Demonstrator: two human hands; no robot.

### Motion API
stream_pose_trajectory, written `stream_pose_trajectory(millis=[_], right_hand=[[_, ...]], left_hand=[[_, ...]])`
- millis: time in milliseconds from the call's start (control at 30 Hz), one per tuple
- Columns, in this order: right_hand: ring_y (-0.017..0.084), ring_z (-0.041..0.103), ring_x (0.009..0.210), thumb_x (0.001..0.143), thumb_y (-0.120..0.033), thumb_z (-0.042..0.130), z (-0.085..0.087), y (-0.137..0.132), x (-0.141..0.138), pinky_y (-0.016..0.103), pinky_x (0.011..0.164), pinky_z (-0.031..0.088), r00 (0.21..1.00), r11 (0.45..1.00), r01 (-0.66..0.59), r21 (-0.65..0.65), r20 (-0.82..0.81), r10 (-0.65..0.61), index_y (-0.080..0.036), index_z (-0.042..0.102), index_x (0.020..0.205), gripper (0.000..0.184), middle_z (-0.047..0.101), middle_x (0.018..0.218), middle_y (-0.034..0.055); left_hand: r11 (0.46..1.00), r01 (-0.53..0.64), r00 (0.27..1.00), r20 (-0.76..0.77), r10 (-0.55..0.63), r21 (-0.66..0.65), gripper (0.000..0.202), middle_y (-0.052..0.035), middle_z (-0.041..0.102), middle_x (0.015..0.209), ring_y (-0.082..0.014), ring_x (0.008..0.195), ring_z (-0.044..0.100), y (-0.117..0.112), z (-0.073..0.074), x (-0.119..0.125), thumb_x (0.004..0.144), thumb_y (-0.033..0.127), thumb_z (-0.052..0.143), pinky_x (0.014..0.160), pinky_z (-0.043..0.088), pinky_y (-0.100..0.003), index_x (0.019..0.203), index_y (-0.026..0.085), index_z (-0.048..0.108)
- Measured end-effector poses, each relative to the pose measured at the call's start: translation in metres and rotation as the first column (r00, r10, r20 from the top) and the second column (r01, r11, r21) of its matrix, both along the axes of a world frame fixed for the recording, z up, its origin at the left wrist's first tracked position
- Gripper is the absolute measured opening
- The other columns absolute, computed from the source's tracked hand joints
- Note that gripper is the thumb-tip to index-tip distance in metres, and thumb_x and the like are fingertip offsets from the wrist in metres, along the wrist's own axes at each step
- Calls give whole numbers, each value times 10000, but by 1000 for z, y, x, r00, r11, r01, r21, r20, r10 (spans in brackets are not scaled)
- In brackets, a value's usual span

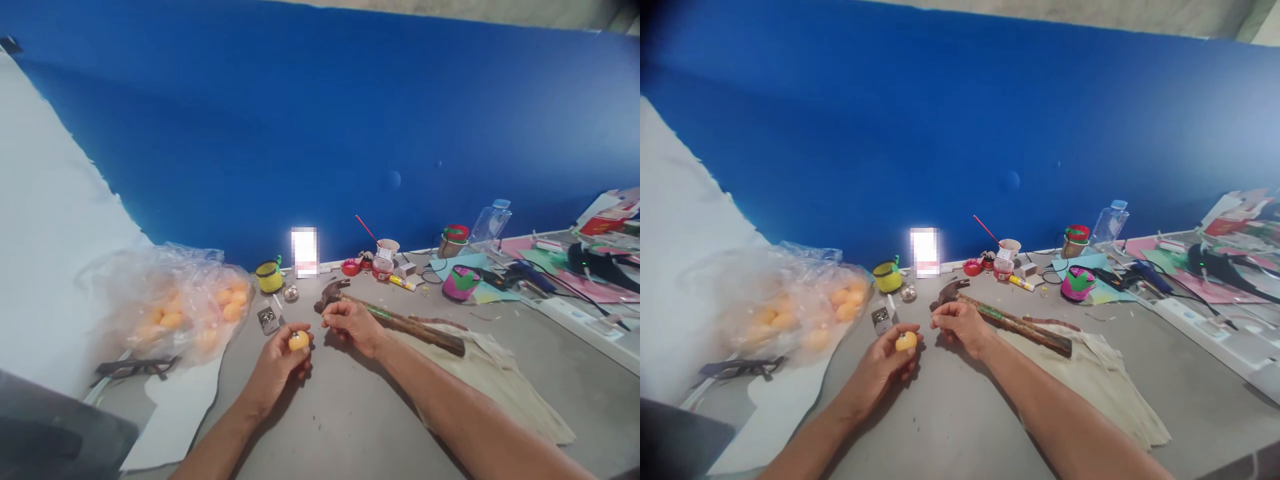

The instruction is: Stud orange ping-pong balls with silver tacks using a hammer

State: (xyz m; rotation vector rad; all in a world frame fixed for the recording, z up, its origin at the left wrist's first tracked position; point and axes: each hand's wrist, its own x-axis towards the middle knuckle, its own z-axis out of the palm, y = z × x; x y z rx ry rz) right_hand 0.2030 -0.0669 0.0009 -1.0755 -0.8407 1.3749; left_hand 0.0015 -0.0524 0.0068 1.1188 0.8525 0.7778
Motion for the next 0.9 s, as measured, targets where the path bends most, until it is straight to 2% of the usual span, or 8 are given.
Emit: stream_pose_trajectory(millis=[167,300,433,533,600,667,800,900], right_hand=[[43,427,520,537,-333,931,4,9,-3,175,449,287,996,993,79,-86,-34,-82,-148,664,721,373,664,693,7],[36,345,501,624,-263,894,51,34,-28,167,408,199,996,988,73,-134,-36,-78,-155,599,646,315,579,615,-24],[55,469,588,780,-316,847,135,40,-60,165,490,350,951,895,-307,323,74,299,-157,705,909,249,668,781,-3],[46,493,618,809,-395,826,159,25,-65,171,552,394,891,750,-455,480,241,386,-183,707,948,281,699,864,-19],[50,478,585,779,-450,836,137,15,-57,190,543,399,869,751,-492,440,288,402,-190,701,891,314,697,820,-28],[61,462,545,704,-478,879,94,12,-42,209,509,362,902,845,-424,325,230,364,-179,679,789,369,661,708,-27],[45,380,521,593,-482,938,15,21,-13,210,486,276,993,985,-114,129,-8,116,-171,640,731,452,633,683,-26],[47,379,526,539,-457,971,-5,23,-7,212,492,259,983,984,-166,71,-67,171,-162,640,715,477,619,680,-24]], left_hand=[[999,13,1000,-6,-13,53,435,-8,645,859,-92,546,528,2,-2,1,673,250,813,518,412,-253,1073,172,661],[997,55,998,-46,-53,49,448,44,577,676,-91,529,488,1,-1,0,675,187,764,550,389,-246,1108,158,654],[998,32,999,-38,-30,51,568,2,650,857,-113,620,556,0,4,-1,655,240,820,601,445,-266,1188,184,631],[998,34,999,-16,-33,50,517,-16,663,871,-122,634,567,-1,5,-1,633,265,843,609,440,-268,1099,174,638],[996,33,999,-10,-32,84,465,-10,647,825,-122,639,554,-1,3,-1,644,253,835,627,442,-265,1066,165,658],[993,28,1000,-7,-28,111,435,-2,628,799,-120,640,535,0,-1,-1,667,234,819,633,444,-262,1074,168,680],[996,29,1000,5,-30,84,438,-1,618,807,-121,664,535,2,-10,-1,727,267,811,637,441,-258,1143,184,698],[998,39,997,65,-42,46,410,-1,615,834,-118,706,546,2,-12,-2,768,323,815,636,428,-245,1139,192,701]])
